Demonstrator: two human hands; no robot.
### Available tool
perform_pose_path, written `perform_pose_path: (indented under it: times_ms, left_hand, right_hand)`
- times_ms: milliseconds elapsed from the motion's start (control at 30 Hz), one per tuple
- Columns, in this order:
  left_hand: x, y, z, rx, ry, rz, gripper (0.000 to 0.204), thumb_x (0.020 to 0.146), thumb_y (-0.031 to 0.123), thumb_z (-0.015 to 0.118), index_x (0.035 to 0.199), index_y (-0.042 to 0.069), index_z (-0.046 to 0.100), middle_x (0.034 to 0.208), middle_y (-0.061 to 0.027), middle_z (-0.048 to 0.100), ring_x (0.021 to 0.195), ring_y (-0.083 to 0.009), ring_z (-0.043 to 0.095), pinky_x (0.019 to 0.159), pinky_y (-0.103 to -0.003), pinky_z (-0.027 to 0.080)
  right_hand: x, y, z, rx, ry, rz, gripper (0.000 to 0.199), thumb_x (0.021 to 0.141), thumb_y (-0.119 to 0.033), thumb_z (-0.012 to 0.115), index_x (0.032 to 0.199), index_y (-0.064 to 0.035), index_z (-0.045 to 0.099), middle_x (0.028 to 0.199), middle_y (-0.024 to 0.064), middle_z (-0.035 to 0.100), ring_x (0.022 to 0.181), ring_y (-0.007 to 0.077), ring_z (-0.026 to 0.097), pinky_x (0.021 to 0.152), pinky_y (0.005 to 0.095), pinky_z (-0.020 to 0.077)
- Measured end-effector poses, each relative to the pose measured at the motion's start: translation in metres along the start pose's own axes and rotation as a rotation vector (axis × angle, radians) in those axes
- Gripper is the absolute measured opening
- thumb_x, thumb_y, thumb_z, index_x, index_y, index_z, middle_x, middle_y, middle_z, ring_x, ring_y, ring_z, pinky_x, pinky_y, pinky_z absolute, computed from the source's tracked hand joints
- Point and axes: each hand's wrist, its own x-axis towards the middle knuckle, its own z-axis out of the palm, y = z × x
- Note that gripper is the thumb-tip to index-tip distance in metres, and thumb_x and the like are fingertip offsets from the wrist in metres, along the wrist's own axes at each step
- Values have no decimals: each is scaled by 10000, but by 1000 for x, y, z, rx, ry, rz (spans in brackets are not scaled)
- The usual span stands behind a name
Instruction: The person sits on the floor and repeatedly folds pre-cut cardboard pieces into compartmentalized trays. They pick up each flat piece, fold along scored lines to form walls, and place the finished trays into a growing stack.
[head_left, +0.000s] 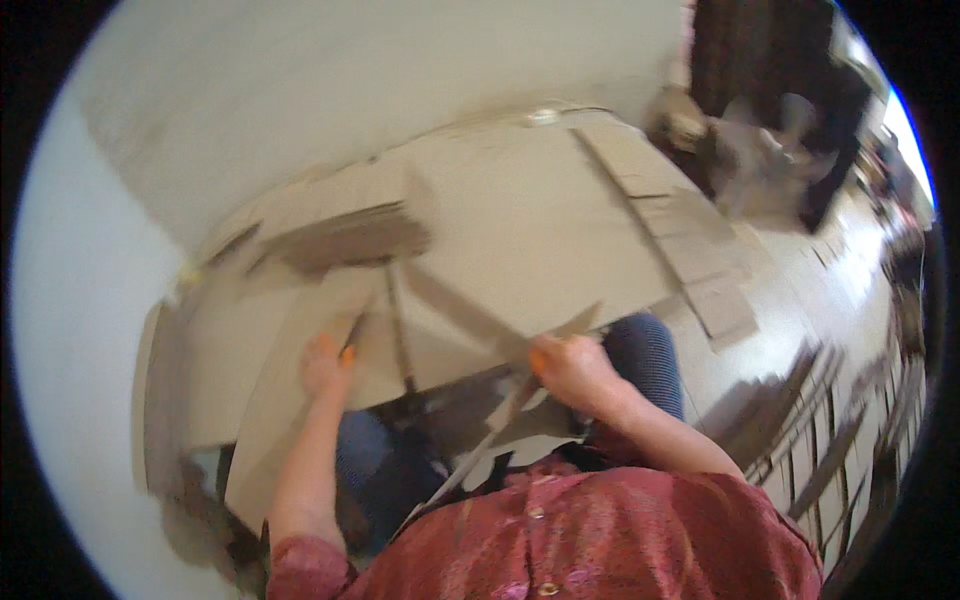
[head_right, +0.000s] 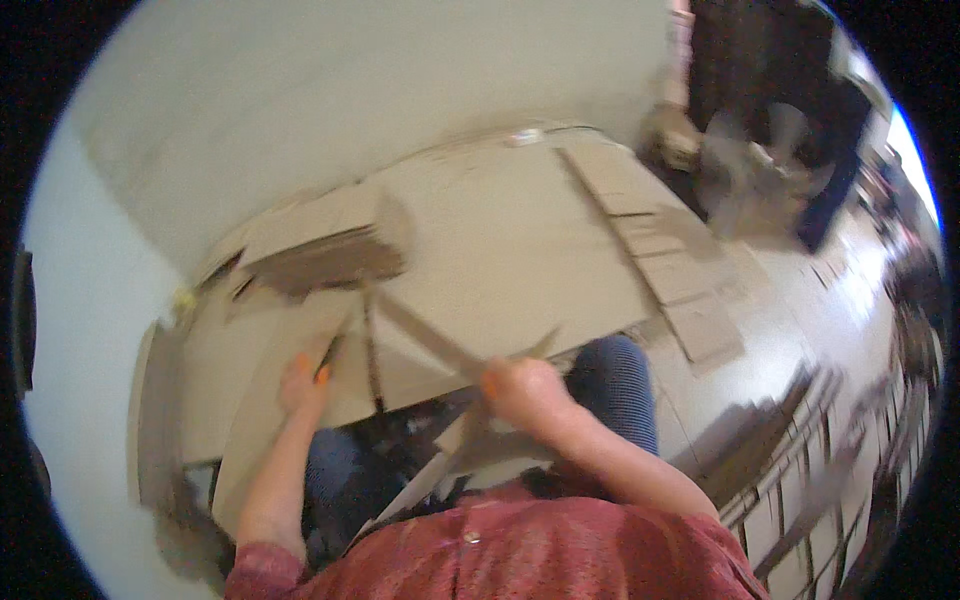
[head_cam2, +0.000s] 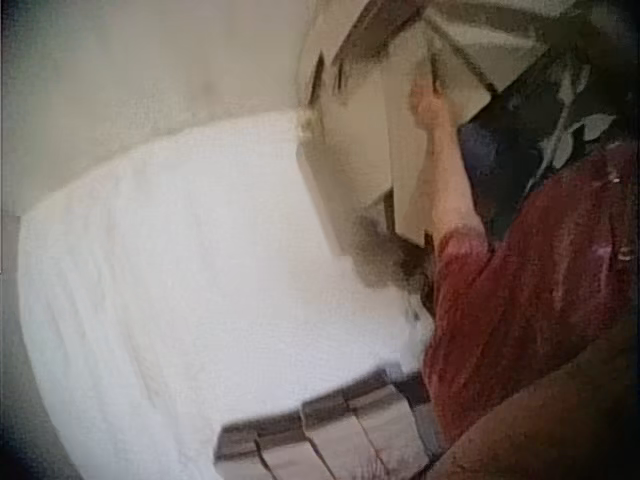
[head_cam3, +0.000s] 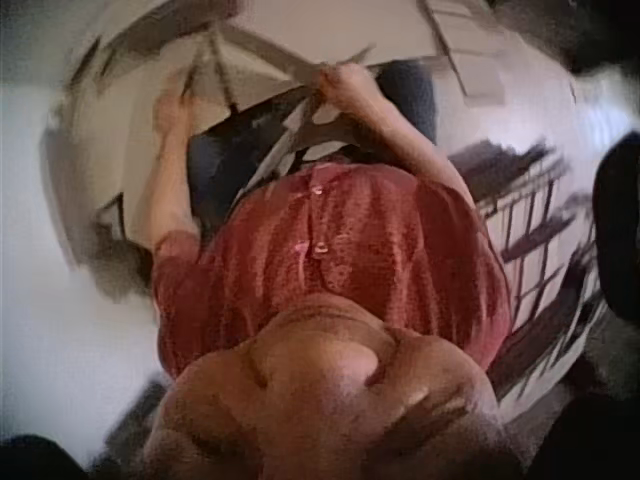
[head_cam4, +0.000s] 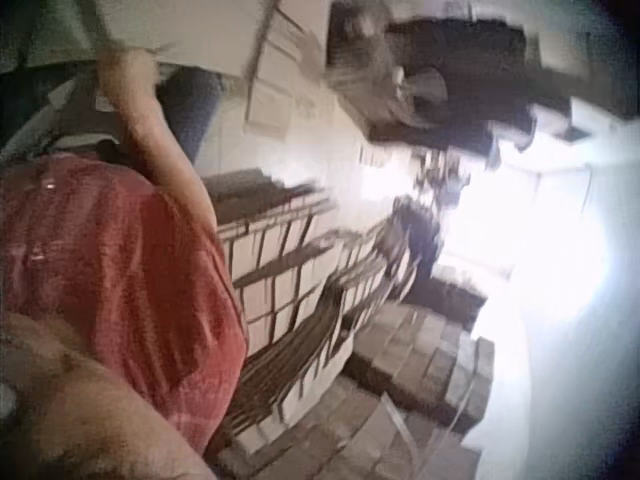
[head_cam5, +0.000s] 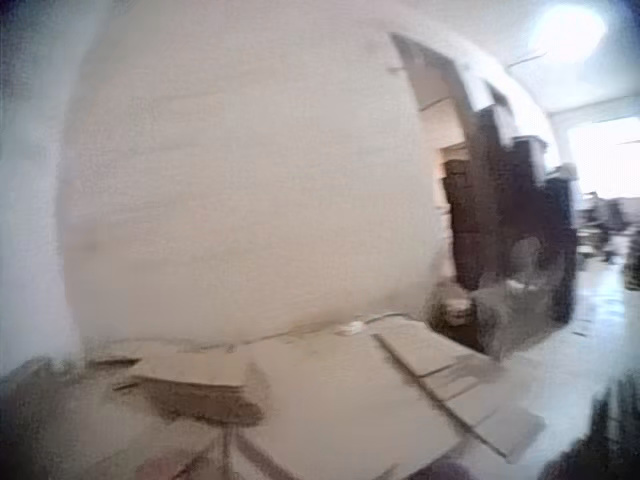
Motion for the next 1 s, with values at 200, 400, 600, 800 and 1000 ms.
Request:
perform_pose_path:
  times_ms: [200,400,600,800,1000]
  left_hand:
    - [7,-28,27,49,98,63,632,912,400,550,1420,74,361,1416,-160,421,1322,-324,381,1028,-441,384]
    - [-8,8,-15,44,-34,-17,644,934,413,512,1432,48,328,1446,-184,372,1322,-344,366,1047,-429,375]
    - [8,-5,15,100,-5,24,655,946,434,477,1417,1,337,1461,-195,347,1330,-356,348,1078,-422,339]
    - [4,-8,4,50,57,114,682,922,528,457,1377,23,406,1400,-182,432,1250,-348,442,1010,-441,399]
    - [3,5,-3,34,31,199,677,928,521,446,1367,7,417,1356,-193,479,1230,-362,455,1001,-451,409]
  right_hand:
    - [5,0,6,7,-111,-28,198,841,-224,528,822,-59,635,718,209,644,669,395,639,603,493,510]
    - [2,0,1,102,-31,-17,179,800,-179,565,789,-15,634,715,214,641,701,402,642,630,482,514]
    - [-3,2,-6,178,-10,5,139,762,-149,594,804,-19,621,705,206,632,702,402,634,627,479,500]
    - [-2,5,-4,229,-13,-6,167,768,-161,592,793,-3,637,705,222,628,704,411,632,638,488,506]
    - [-6,10,-5,198,15,25,164,785,-152,576,790,1,635,705,224,629,704,418,632,636,492,508]
